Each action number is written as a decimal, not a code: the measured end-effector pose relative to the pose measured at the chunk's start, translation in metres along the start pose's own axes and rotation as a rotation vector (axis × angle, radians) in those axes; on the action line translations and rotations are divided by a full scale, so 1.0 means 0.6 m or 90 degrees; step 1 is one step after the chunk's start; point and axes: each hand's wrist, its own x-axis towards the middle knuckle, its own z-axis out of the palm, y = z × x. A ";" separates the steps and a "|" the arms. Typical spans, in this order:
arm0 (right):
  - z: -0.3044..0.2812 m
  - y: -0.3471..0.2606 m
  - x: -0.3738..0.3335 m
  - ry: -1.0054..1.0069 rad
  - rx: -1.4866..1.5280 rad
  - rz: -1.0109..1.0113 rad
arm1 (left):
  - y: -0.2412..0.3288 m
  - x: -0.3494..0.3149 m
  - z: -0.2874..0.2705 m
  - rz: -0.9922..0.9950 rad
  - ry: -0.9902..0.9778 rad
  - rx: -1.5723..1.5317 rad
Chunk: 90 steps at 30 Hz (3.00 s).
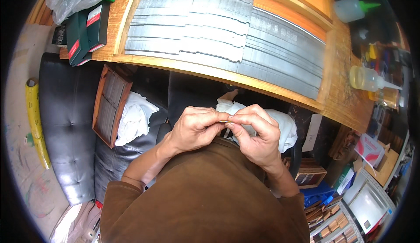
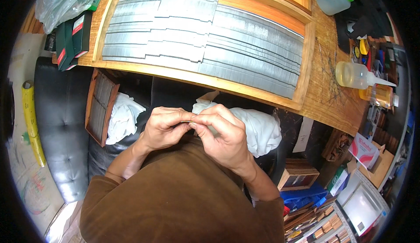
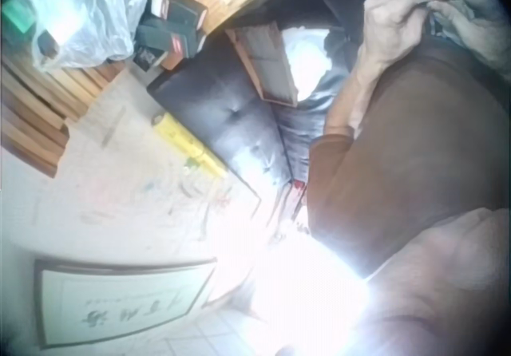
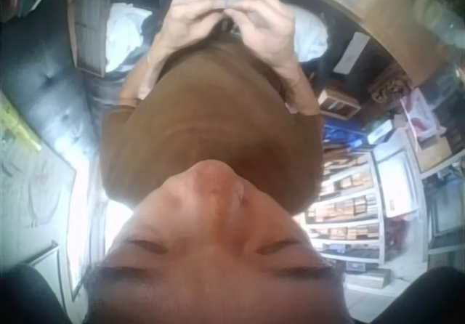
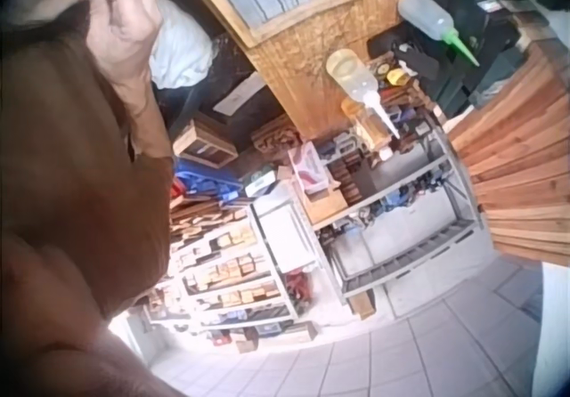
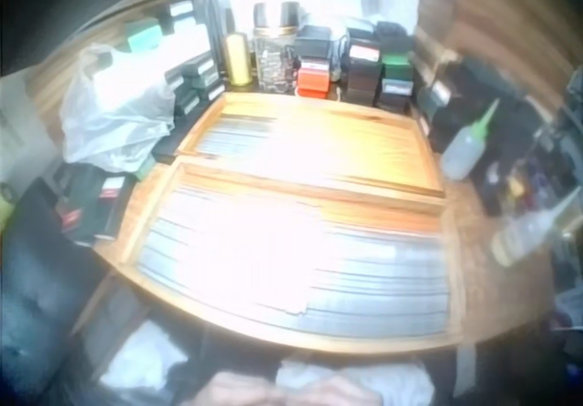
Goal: The person repeatedly picks up small rectangular metal pieces from a wooden tray, aligns them by hand, and places them back into the tray. The hands manipulate the pieces one at a time, checking alignment and stacking them in rows.
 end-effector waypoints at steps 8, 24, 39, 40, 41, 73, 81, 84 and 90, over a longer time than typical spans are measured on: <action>0.001 -0.002 0.002 -0.008 0.044 0.040 | -0.004 -0.002 0.002 0.023 0.001 -0.006; -0.002 0.008 0.003 -0.016 0.072 0.047 | -0.001 -0.004 0.004 -0.003 0.008 -0.015; 0.000 0.008 0.007 -0.018 0.060 0.041 | -0.003 -0.005 0.003 -0.015 0.002 -0.001; 0.000 0.008 0.007 -0.017 0.063 0.039 | -0.002 -0.005 0.002 -0.020 -0.001 -0.001; 0.000 0.007 0.007 -0.015 0.064 0.043 | -0.001 -0.005 0.002 -0.026 -0.004 -0.002; -0.008 -0.002 -0.004 0.059 -0.037 0.006 | 0.010 0.009 0.020 -0.034 0.051 -0.026; -0.270 -0.157 0.033 0.261 -0.379 -0.019 | 0.010 0.022 0.027 -0.035 0.069 -0.079; -0.321 -0.160 0.053 0.362 -0.378 0.020 | 0.019 0.031 0.034 -0.040 0.027 -0.070; -0.219 -0.139 0.022 0.059 -0.243 0.081 | 0.048 0.044 0.047 -0.116 -0.036 -0.129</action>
